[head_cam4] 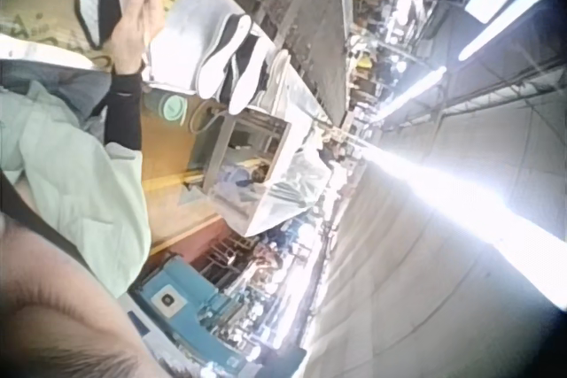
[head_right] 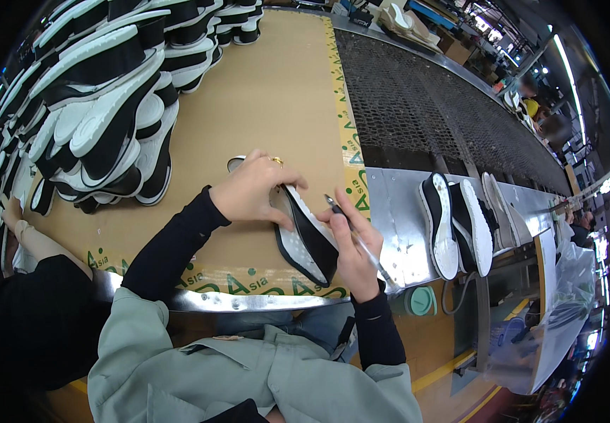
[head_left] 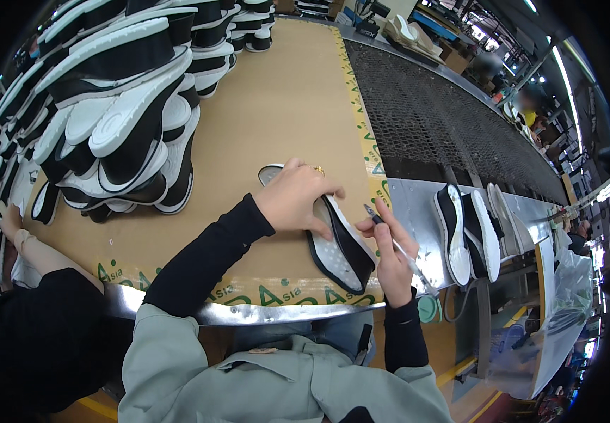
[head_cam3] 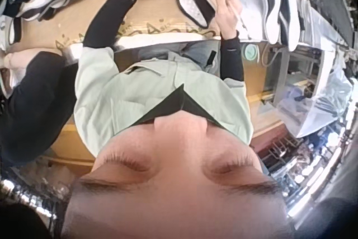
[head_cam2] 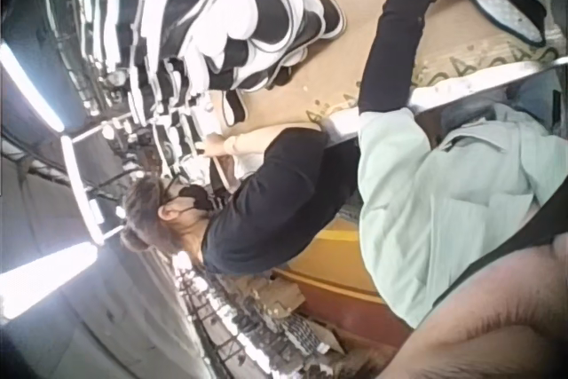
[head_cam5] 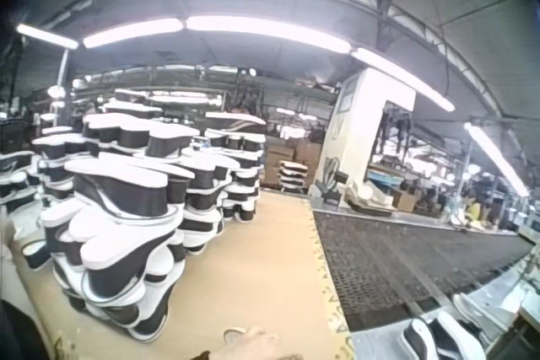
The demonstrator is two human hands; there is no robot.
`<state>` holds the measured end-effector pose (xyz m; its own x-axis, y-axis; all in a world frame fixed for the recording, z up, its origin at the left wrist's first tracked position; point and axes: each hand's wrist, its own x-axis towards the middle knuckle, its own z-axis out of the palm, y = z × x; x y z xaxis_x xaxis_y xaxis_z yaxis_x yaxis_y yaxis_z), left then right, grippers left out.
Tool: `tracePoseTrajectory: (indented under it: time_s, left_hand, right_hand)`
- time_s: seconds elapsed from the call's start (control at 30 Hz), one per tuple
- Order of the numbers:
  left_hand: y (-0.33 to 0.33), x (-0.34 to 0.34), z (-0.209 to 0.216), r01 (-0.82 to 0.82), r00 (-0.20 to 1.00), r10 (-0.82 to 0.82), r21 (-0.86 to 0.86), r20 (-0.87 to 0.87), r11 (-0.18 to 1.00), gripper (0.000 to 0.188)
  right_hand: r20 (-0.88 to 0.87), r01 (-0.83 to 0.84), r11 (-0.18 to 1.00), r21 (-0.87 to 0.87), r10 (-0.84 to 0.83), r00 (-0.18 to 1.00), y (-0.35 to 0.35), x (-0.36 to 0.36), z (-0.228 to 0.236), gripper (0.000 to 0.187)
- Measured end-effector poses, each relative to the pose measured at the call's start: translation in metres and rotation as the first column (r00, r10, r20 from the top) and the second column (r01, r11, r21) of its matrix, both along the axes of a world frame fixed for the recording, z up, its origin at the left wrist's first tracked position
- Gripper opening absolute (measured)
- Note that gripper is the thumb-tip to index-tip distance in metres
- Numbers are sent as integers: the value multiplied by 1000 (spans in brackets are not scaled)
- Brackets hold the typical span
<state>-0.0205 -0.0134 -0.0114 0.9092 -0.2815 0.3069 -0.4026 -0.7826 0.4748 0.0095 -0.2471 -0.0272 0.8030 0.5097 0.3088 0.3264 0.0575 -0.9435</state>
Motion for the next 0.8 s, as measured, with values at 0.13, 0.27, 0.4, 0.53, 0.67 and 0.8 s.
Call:
tracePoseTrajectory:
  time_s: [0.13, 0.27, 0.4, 0.53, 0.67, 0.8]
  left_hand:
    - [-2, 1, -4, -24, 995, 33, -96, 93, 995, 82]
    - [-3, 3, -8, -33, 992, 45, -99, 115, 995, 95]
    - [-4, 4, -8, -31, 992, 44, -112, 115, 993, 99]
    - [-4, 4, -10, -31, 992, 44, -107, 122, 994, 99]
    - [-4, 5, -11, -33, 992, 45, -101, 120, 994, 99]
    - [-3, 5, -10, -2, 986, 20, -106, 164, 994, 85]
  right_hand:
    - [124, 55, 996, -66, -47, 991, 15, 11, 6, 26]
    - [64, 26, 1000, 13, -27, 998, 30, 11, 6, 13]
    - [74, 6, 1000, -3, -5, 997, 37, 13, 4, 12]
    - [101, 20, 999, -28, -17, 995, 39, 13, 5, 11]
    - [233, 43, 991, -127, -13, 972, 39, 14, 8, 9]
    - [280, 22, 990, -140, 18, 960, 30, 12, 11, 7]
